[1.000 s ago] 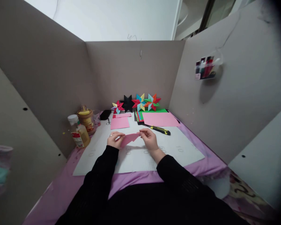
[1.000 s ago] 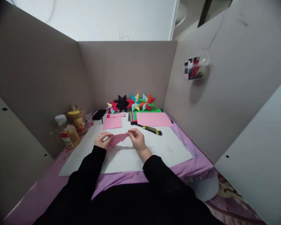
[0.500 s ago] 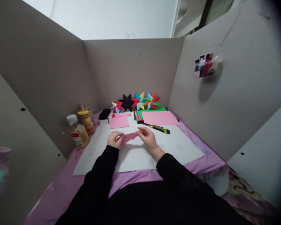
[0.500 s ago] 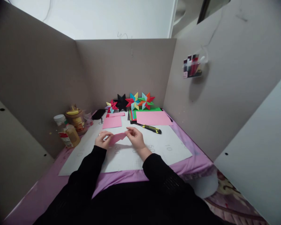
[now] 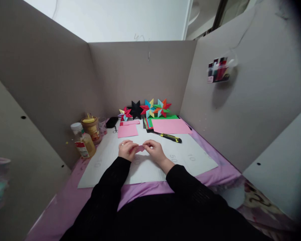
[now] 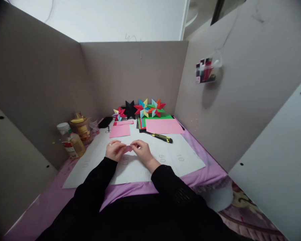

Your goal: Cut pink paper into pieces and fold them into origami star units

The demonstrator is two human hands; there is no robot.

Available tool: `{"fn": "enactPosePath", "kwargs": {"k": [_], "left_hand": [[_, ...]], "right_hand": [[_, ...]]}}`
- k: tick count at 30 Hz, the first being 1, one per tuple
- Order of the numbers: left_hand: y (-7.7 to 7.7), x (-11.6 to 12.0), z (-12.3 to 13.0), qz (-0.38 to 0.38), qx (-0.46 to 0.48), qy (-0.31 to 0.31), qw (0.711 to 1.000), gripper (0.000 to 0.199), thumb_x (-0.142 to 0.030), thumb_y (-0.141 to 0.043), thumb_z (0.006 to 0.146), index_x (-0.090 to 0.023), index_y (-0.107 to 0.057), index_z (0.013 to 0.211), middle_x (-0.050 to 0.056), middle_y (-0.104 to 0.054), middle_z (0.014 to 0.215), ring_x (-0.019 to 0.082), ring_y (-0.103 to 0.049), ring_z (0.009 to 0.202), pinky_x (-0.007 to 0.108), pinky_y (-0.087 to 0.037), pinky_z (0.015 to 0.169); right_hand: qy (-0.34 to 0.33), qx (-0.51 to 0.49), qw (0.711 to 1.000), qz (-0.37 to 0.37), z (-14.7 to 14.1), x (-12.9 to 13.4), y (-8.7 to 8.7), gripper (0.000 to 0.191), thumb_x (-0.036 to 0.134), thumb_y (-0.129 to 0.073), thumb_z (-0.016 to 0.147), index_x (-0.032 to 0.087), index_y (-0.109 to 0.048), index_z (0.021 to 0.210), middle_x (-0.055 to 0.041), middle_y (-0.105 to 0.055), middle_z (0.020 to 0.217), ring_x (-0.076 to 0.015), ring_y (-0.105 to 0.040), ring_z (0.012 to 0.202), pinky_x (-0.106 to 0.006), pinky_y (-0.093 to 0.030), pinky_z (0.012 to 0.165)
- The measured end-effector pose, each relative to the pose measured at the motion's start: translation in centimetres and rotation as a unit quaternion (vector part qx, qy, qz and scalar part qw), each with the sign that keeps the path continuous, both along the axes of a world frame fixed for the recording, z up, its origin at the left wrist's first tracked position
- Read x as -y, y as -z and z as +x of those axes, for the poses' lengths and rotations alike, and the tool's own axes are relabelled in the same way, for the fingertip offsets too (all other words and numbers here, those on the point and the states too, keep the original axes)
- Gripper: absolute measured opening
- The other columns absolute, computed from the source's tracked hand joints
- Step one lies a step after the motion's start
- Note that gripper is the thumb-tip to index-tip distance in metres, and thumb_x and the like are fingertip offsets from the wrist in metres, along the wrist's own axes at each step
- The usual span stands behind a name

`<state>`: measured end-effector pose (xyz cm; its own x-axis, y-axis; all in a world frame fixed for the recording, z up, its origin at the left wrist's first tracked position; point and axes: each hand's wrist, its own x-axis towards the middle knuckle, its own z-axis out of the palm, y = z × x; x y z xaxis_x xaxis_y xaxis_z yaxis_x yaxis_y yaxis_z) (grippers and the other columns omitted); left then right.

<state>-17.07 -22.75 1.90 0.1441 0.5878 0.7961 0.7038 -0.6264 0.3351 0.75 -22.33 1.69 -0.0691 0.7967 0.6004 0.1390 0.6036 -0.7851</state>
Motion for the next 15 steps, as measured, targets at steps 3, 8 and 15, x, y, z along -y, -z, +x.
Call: {"fn": "enactPosePath", "kwargs": {"k": [3, 8, 15], "left_hand": [[-0.2, 0.2, -0.1, 0.005, -0.013, -0.011, 1.0, 0.011, -0.029, -0.06, 0.08, -0.024, -0.069, 0.076, 0.0, -0.071, 0.075, 0.022, -0.06, 0.089, 0.041, -0.031, 0.089], [0.1, -0.4, -1.2, 0.02, 0.03, -0.029, 0.999, 0.011, -0.028, -0.062, 0.078, -0.024, -0.069, 0.071, 0.0, -0.07, 0.069, 0.023, -0.06, 0.085, 0.039, -0.038, 0.083], [0.3, -0.9, -1.3, 0.042, 0.074, -0.029, 0.996, 0.013, -0.03, -0.062, 0.078, -0.022, -0.07, 0.072, 0.002, -0.07, 0.068, 0.021, -0.058, 0.078, 0.037, -0.044, 0.079]], "right_hand": [[0.004, 0.006, 1.0, 0.002, 0.1, 0.2, -0.3, 0.008, 0.025, -0.062, 0.075, 0.019, -0.067, 0.074, -0.0029, -0.066, 0.074, -0.0156, -0.058, 0.068, -0.028, -0.046, 0.066], [0.034, -0.011, 0.999, -0.014, 1.3, -0.4, -0.7, 0.01, 0.026, -0.06, 0.076, 0.019, -0.063, 0.07, -0.0007, -0.061, 0.069, -0.0148, -0.054, 0.065, -0.026, -0.042, 0.061], [0.026, -0.047, 0.998, -0.018, 1.0, -0.5, -0.7, 0.013, 0.032, -0.057, 0.078, 0.019, -0.058, 0.08, -0.0013, -0.059, 0.075, -0.0146, -0.054, 0.068, -0.026, -0.044, 0.061]]}}
